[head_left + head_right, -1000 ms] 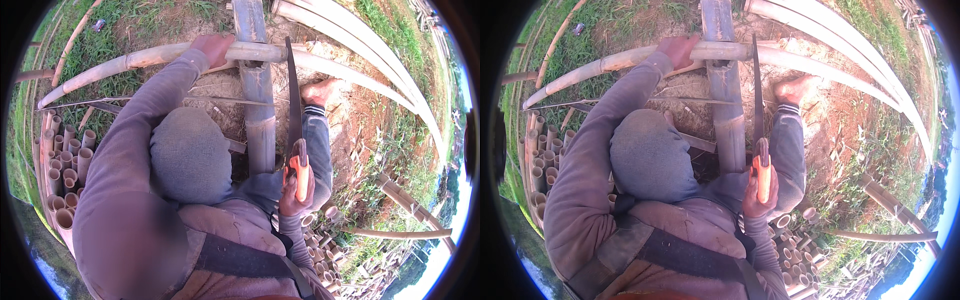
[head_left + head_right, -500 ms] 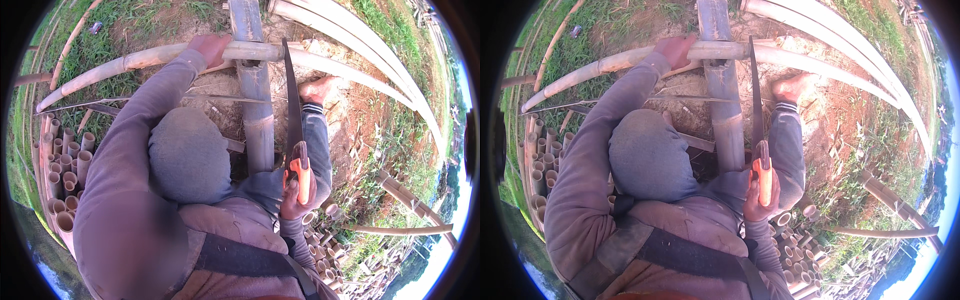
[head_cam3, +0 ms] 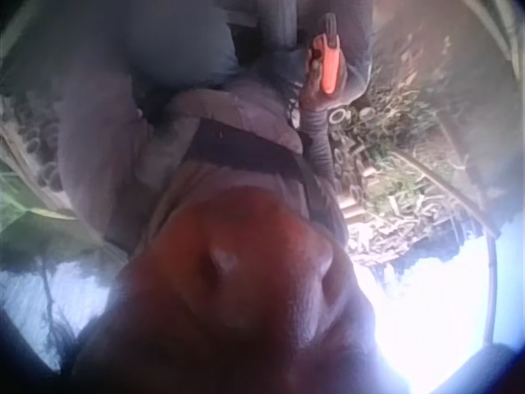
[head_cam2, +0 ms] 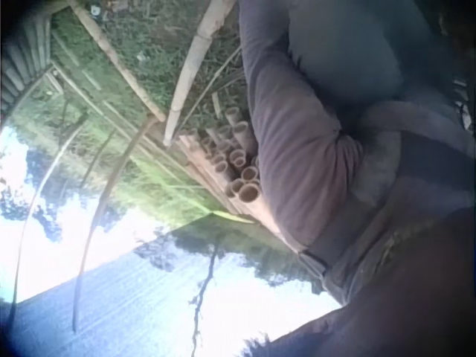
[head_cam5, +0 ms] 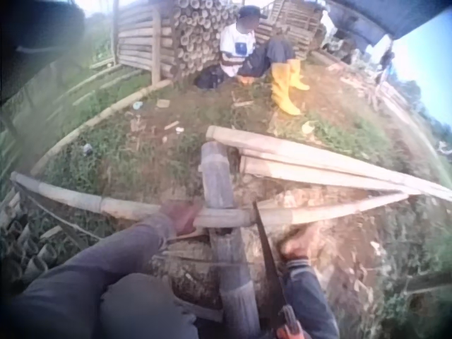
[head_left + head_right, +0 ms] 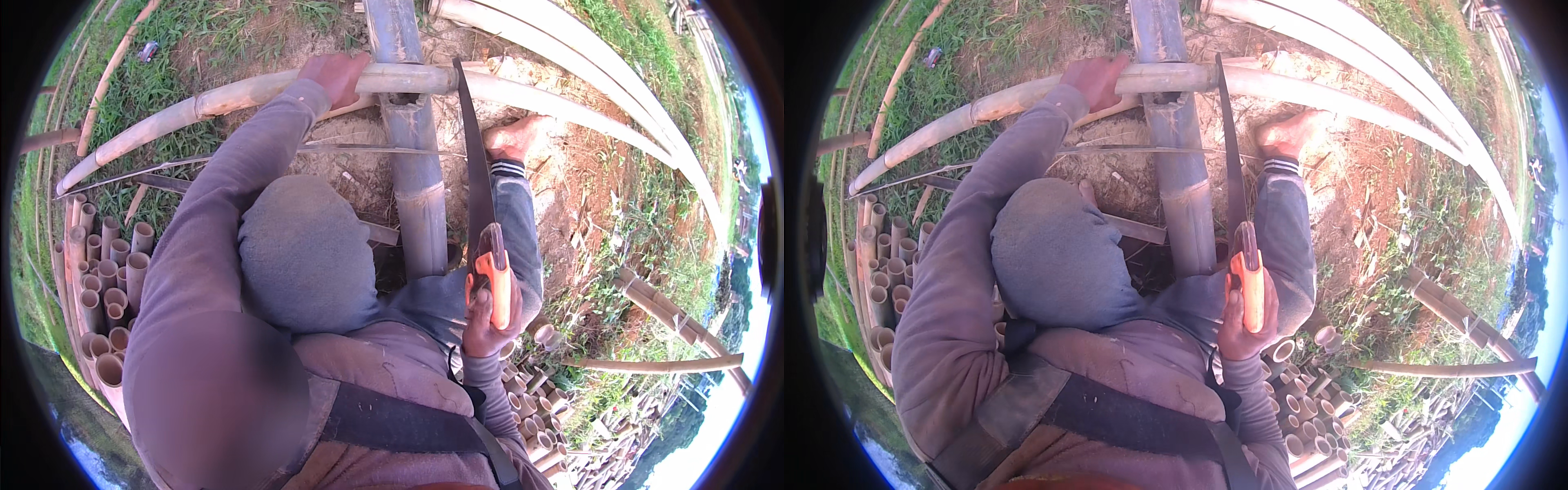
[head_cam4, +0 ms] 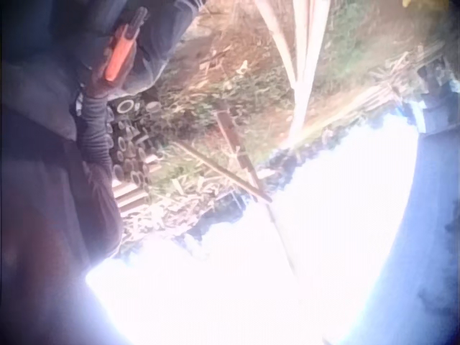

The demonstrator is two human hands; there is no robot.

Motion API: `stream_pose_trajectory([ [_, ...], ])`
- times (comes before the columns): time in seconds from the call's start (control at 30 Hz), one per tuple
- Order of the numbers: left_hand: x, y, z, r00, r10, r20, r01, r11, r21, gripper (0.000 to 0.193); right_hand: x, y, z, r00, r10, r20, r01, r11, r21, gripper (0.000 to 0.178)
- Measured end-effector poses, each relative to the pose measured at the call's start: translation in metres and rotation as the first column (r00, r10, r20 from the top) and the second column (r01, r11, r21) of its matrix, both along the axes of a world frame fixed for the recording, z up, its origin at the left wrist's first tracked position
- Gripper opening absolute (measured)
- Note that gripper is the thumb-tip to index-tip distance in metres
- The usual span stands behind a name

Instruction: The person sits on the ground and uses a hand saw to cut long bamboo poles into shorter sections. The person repeatedly positions the bamboo, saws through it, and places the cut pieces aside.

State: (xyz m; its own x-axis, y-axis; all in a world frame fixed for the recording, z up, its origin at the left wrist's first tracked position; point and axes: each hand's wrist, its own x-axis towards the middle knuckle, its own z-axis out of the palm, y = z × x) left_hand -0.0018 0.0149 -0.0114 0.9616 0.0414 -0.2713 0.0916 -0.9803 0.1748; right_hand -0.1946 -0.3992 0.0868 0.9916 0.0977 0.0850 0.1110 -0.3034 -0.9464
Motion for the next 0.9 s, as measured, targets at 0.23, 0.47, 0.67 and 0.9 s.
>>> stream_pose_trajectory([
  [0.23,0.007,-0.006,0.006,1.000,-0.021,0.017,0.021,1.000,0.012,0.046,0.196,0.105,-0.048,1.000,0.028,0.010,-0.028,1.000,0.011,0.039],
  [0.47,-0.009,-0.004,-0.003,1.000,0.010,-0.009,-0.011,1.000,-0.022,0.046,0.030,0.018,-0.010,0.999,-0.024,-0.030,0.025,0.999,0.030,0.050],
  [0.67,0.000,-0.010,-0.001,1.000,-0.012,0.022,0.013,0.999,-0.032,0.047,0.141,0.067,-0.065,0.992,-0.002,0.124,0.020,0.989,-0.144,0.021],
  [0.9,0.002,0.002,-0.001,1.000,0.021,0.022,-0.021,1.000,0.017,0.057,0.096,0.045,-0.044,0.999,-0.048,-0.003,0.048,0.996,0.073,0.019],
])
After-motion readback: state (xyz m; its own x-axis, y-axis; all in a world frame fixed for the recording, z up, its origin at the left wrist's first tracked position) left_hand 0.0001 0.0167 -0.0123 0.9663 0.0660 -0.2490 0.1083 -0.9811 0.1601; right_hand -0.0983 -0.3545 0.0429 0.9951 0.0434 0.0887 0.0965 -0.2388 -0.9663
